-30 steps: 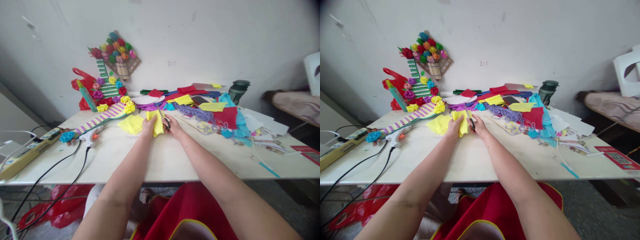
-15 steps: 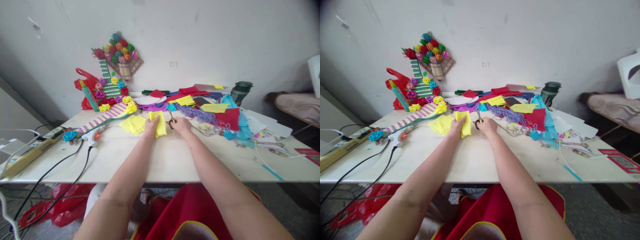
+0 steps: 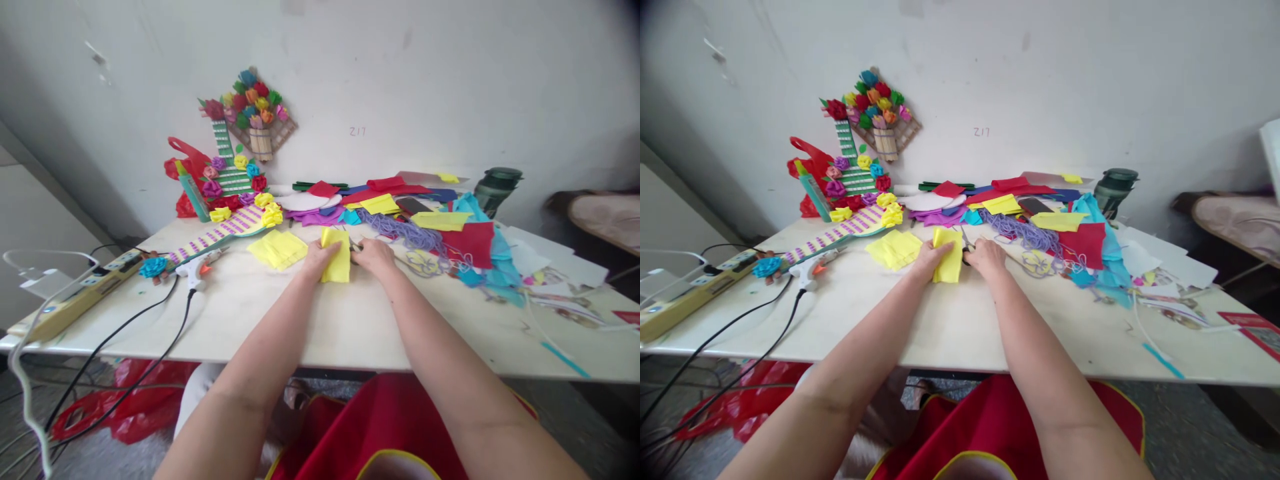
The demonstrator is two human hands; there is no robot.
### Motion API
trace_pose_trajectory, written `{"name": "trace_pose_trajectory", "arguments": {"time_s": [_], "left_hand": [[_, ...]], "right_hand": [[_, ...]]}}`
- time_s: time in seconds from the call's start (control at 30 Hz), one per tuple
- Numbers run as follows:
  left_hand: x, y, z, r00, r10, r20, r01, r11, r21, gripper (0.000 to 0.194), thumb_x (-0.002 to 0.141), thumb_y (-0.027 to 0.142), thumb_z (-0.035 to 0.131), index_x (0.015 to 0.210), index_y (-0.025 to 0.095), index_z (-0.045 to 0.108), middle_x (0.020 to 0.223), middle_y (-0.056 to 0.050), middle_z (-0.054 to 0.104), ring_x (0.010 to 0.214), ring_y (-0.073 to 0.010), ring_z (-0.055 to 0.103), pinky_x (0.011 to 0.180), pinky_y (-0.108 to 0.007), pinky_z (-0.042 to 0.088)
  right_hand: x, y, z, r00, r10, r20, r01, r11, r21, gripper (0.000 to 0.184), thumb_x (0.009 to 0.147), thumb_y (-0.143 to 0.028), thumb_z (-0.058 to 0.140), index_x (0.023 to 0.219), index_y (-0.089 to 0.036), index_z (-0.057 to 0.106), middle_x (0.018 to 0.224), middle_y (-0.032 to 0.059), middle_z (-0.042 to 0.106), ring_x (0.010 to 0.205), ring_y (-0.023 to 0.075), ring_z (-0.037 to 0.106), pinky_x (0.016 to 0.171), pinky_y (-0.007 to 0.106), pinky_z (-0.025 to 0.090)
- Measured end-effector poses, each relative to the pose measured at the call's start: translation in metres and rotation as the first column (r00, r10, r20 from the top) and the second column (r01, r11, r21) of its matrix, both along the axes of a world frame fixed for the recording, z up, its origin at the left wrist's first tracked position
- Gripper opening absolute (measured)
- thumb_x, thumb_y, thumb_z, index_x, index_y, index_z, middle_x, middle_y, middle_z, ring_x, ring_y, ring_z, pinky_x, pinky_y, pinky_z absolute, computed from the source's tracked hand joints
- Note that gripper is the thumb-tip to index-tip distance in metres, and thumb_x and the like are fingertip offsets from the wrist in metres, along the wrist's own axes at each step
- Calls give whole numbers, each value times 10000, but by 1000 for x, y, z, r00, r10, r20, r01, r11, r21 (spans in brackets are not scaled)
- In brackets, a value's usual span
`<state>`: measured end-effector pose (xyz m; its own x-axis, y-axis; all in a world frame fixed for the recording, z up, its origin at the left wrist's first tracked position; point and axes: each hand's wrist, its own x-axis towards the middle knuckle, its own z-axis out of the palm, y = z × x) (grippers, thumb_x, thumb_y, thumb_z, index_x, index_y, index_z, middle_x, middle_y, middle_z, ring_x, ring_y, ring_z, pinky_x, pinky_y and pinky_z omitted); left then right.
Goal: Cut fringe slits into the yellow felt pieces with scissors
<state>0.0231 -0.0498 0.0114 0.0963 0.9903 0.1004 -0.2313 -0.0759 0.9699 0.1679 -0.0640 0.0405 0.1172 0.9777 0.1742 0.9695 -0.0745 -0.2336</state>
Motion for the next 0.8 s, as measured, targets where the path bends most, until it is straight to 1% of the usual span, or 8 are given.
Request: {"name": "trace_pose_trajectory", "arguments": {"time_s": [0.17, 0.33, 0.47, 0.57, 0.63, 0.7, 0.73, 0.8], "left_hand": [[1, -6, 5, 1000, -20, -5, 20, 1000, -8, 365, 550, 340, 741, 822, 122, 635, 709, -84, 661, 594, -205, 615, 548, -310, 504], [1, -4, 5, 1000, -8, 3, 8, 1000, -19, 311, 547, 314, 740, 770, 128, 629, 678, -70, 654, 573, -195, 609, 541, -313, 501], [0, -2, 4, 1000, 14, 28, -14, 1000, -12, 294, 542, 308, 741, 741, 126, 623, 658, -67, 651, 554, -189, 605, 541, -310, 501], [-1, -1, 5, 998, 47, 47, -46, 999, -10, 302, 535, 308, 744, 738, 122, 621, 662, -72, 653, 561, -194, 608, 542, -313, 503], [-2, 1, 4, 996, 60, 59, -59, 998, -9, 329, 527, 317, 751, 758, 119, 625, 680, -79, 658, 578, -202, 616, 559, -320, 508], [-3, 3, 3, 995, 70, 64, -70, 998, -9, 362, 519, 332, 758, 780, 117, 629, 701, -88, 663, 600, -211, 624, 578, -328, 513], [-3, 4, 2, 995, 73, 65, -73, 997, -11, 376, 517, 340, 760, 790, 116, 630, 709, -91, 665, 609, -215, 628, 585, -332, 515], [-3, 5, 1, 995, 71, 71, -70, 998, -10, 400, 519, 356, 759, 812, 116, 630, 721, -96, 668, 620, -222, 633, 590, -338, 518]], "right_hand": [[2, 0, 1, 1000, 3, 4, -3, 1000, -11, 432, 709, -485, 494, 982, -194, 660, 1006, 135, 651, 938, 260, 596, 704, 307, 417], [2, 0, 0, 998, -16, 63, 14, 1000, 22, 420, 733, -446, 495, 961, -140, 672, 1005, 165, 641, 931, 248, 593, 723, 297, 416], [3, 0, -1, 996, -6, 92, -2, 996, 88, 371, 758, -405, 481, 943, -148, 676, 1040, 156, 626, 999, 254, 555, 757, 310, 407], [6, 0, -2, 1000, -1, 14, -2, 985, 170, 387, 808, -422, 411, 878, -157, 684, 1011, 143, 639, 979, 248, 562, 746, 312, 409], [6, 2, -3, 992, 37, -119, -14, 982, 191, 451, 832, -467, 358, 789, -155, 681, 909, 132, 663, 899, 229, 591, 713, 296, 417], [6, 5, -5, 935, 112, -336, -49, 980, 191, 511, 826, -531, 342, 698, -150, 658, 765, 113, 666, 785, 201, 607, 647, 266, 426], [5, 7, -6, 869, 155, -470, -72, 979, 190, 523, 812, -561, 353, 681, -147, 645, 709, 100, 656, 714, 181, 605, 594, 249, 425], [2, 8, -8, 651, 222, -726, -121, 974, 189, 513, 781, -592, 398, 730, -135, 627, 681, 84, 641, 557, 136, 565, 457, 221, 385]]}}
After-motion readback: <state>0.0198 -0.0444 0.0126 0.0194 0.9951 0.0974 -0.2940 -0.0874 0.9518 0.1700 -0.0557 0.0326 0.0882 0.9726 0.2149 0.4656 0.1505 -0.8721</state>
